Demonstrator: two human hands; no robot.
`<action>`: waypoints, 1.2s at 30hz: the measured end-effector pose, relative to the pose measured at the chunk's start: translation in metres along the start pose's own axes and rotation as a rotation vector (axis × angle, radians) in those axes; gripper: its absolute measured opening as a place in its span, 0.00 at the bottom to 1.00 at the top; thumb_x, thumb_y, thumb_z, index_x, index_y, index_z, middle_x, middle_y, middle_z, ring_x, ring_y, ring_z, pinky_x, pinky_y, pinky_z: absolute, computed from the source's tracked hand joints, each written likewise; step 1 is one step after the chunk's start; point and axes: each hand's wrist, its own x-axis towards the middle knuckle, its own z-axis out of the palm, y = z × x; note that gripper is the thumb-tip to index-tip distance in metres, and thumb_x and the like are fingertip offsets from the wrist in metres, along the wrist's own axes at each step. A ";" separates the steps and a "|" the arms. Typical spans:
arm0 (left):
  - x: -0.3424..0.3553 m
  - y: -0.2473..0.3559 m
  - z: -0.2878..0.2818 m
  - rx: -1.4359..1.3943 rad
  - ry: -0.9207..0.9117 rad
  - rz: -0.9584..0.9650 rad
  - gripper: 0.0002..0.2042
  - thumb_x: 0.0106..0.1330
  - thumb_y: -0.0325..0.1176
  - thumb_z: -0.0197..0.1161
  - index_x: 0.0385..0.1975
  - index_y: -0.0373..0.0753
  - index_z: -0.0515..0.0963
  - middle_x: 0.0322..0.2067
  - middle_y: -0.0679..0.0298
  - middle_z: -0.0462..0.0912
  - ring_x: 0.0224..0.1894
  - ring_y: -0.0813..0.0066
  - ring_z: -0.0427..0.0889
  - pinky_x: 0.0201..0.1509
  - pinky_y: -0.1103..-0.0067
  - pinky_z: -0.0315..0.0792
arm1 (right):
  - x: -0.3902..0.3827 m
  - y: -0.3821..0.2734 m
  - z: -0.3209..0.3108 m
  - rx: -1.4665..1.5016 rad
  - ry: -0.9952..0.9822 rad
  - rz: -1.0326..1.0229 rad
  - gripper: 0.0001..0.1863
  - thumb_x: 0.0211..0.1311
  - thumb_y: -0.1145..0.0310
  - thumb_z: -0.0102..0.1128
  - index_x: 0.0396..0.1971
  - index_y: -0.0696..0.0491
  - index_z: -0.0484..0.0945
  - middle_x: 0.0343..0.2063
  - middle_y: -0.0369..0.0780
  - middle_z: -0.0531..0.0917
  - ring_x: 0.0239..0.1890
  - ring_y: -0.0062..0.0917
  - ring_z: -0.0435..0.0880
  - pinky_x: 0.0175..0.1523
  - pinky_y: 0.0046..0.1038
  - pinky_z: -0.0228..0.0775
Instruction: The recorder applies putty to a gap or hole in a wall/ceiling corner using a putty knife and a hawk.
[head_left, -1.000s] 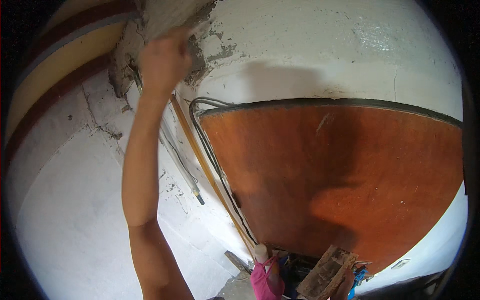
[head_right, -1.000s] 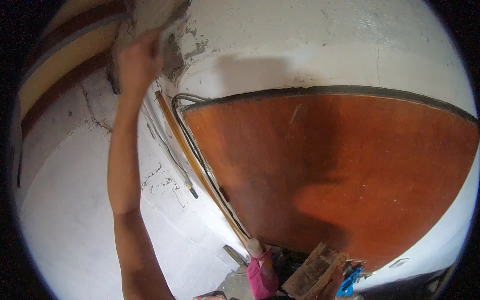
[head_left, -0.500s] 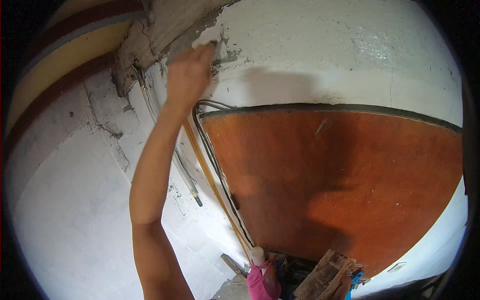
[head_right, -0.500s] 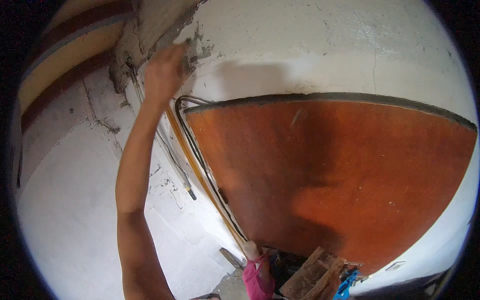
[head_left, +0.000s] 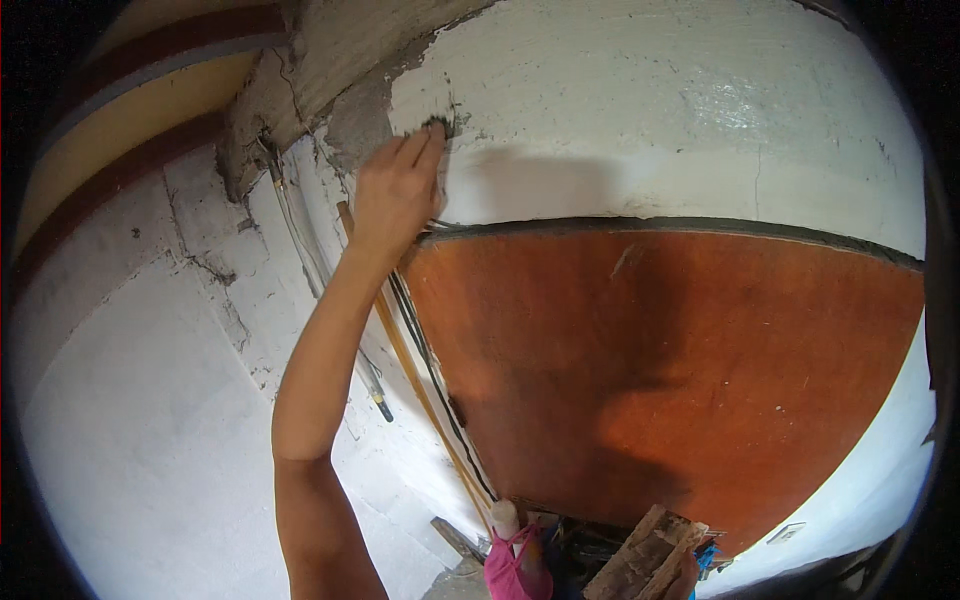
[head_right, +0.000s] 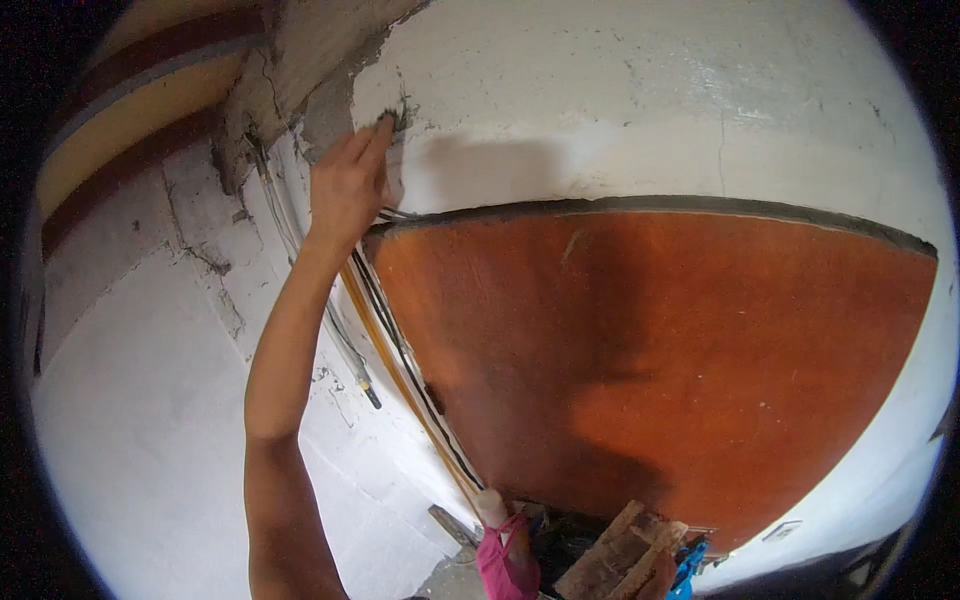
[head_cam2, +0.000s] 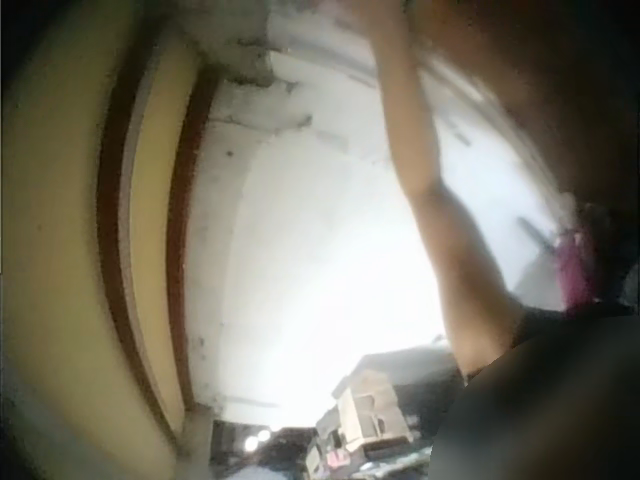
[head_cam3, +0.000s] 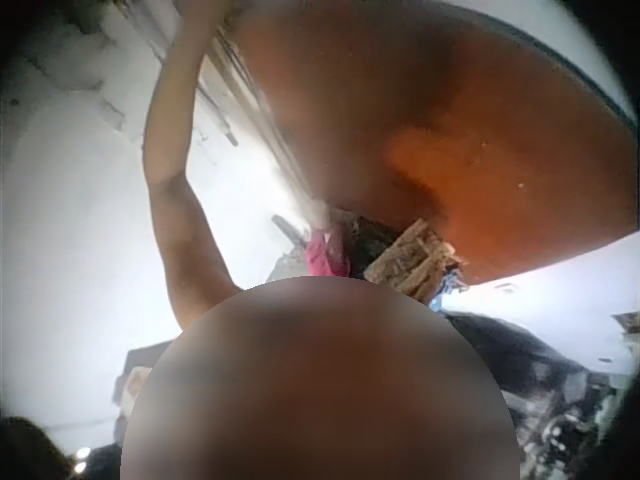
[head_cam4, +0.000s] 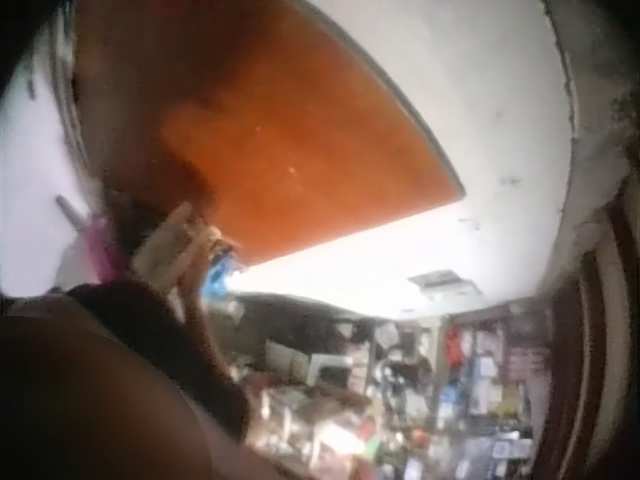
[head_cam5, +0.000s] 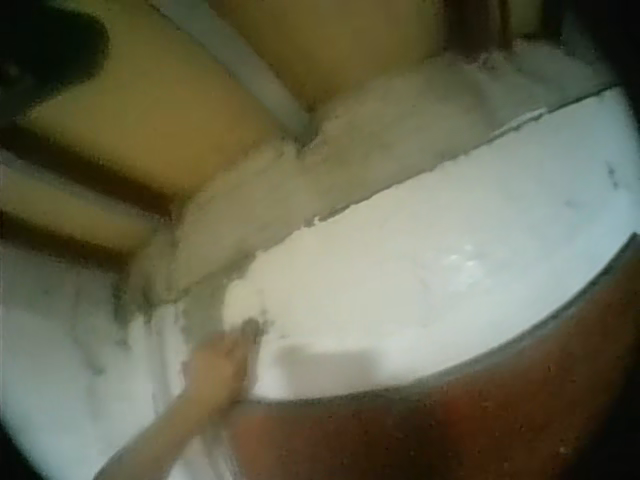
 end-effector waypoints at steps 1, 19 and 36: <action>-0.006 0.009 -0.007 -0.039 -0.056 -0.013 0.23 0.43 0.21 0.61 0.44 0.39 0.77 0.33 0.61 0.80 0.32 0.61 0.78 0.38 0.70 0.75 | -0.005 0.000 0.003 0.002 -0.002 -0.005 0.26 0.70 0.51 0.42 0.57 0.56 0.66 0.52 0.42 0.73 0.54 0.32 0.73 0.59 0.34 0.66; -0.013 0.016 -0.034 -0.125 -0.050 0.013 0.22 0.44 0.19 0.59 0.44 0.39 0.78 0.31 0.60 0.80 0.32 0.60 0.79 0.40 0.71 0.75 | -0.007 -0.024 -0.054 -1.109 0.085 -0.578 0.31 0.69 0.48 0.35 0.51 0.62 0.72 0.44 0.43 0.79 0.42 0.31 0.79 0.45 0.30 0.72; -0.021 0.023 -0.030 -0.182 -0.055 0.035 0.22 0.46 0.19 0.58 0.45 0.38 0.78 0.35 0.59 0.81 0.36 0.63 0.80 0.39 0.70 0.76 | -0.034 0.010 0.016 -1.524 -0.282 -0.639 0.25 0.73 0.54 0.34 0.48 0.61 0.73 0.41 0.40 0.79 0.42 0.27 0.78 0.45 0.27 0.71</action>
